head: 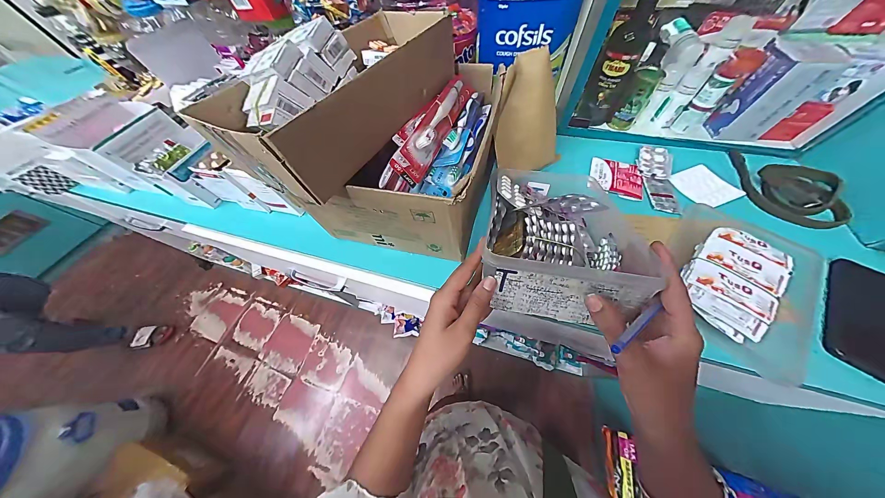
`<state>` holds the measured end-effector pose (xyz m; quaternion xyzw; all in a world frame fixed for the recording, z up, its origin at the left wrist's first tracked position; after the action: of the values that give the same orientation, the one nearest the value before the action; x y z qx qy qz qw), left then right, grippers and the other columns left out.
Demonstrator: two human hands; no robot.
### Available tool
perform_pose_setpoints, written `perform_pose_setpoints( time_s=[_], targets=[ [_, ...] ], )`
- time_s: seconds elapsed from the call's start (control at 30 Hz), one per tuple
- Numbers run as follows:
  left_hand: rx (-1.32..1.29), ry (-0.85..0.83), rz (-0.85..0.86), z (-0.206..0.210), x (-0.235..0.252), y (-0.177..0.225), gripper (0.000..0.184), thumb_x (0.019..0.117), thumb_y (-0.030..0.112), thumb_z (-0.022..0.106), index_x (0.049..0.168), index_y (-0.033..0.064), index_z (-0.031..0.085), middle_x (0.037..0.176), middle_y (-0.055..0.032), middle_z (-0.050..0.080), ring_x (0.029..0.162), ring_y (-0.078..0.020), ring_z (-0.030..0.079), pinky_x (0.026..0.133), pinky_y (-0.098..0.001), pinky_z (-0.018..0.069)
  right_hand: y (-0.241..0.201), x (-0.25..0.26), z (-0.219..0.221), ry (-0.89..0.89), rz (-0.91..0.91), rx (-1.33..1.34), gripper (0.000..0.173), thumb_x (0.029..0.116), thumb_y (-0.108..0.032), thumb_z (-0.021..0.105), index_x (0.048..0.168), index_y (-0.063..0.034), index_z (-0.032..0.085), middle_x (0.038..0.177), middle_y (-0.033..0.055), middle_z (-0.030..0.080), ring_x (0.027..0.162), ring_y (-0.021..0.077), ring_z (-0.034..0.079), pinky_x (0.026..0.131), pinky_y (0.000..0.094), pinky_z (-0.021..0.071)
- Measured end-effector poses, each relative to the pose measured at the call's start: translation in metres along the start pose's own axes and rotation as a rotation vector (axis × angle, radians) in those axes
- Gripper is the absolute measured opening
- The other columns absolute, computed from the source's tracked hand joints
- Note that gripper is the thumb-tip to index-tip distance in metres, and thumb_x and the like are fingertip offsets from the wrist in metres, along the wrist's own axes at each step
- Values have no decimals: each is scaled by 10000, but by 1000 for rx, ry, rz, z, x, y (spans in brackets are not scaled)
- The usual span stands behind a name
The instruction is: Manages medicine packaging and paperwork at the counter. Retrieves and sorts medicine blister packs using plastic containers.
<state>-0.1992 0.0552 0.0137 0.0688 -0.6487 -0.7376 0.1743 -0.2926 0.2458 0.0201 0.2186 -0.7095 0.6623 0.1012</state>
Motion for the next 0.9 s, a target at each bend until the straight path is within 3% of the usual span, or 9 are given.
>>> perform_pose_setpoints(
  time_s=[0.13, 0.3, 0.9],
  targets=[
    [-9, 4, -20, 1, 0, 2, 508, 1085, 142, 465, 1541, -41, 338, 1436, -151, 553, 1147, -115, 665, 915, -290, 601, -2, 0, 8, 32, 33, -37, 1054, 802, -326, 822, 1547, 106, 215, 1477, 189, 482, 1284, 42, 555, 1027, 160, 495],
    [1, 0, -24, 2, 1, 2, 511, 1083, 148, 472, 1547, -22, 347, 1428, -147, 558, 1113, -108, 670, 899, -284, 600, -3, -2, 11, 55, 77, -38, 1083, 784, -328, 822, 1570, 64, 188, 1497, 196, 454, 1294, 52, 548, 1014, 162, 502],
    [10, 0, -30, 0, 1, 4, 507, 1077, 154, 486, 1542, -11, 370, 1428, -150, 557, 1125, -126, 667, 902, -302, 601, 0, -5, 11, 46, 25, -116, 1113, 756, -293, 843, 1554, 100, 174, 1506, 239, 438, 1312, 52, 534, 1024, 154, 485]
  ],
)
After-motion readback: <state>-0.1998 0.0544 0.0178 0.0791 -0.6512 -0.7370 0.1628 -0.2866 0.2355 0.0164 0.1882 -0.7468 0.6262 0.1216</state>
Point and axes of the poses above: each hand's wrist, its own x-axis towards the middle knuckle, its own z-axis out of the palm, y = z × x, the point moved 1 cm from there along x, towards the middle knuckle
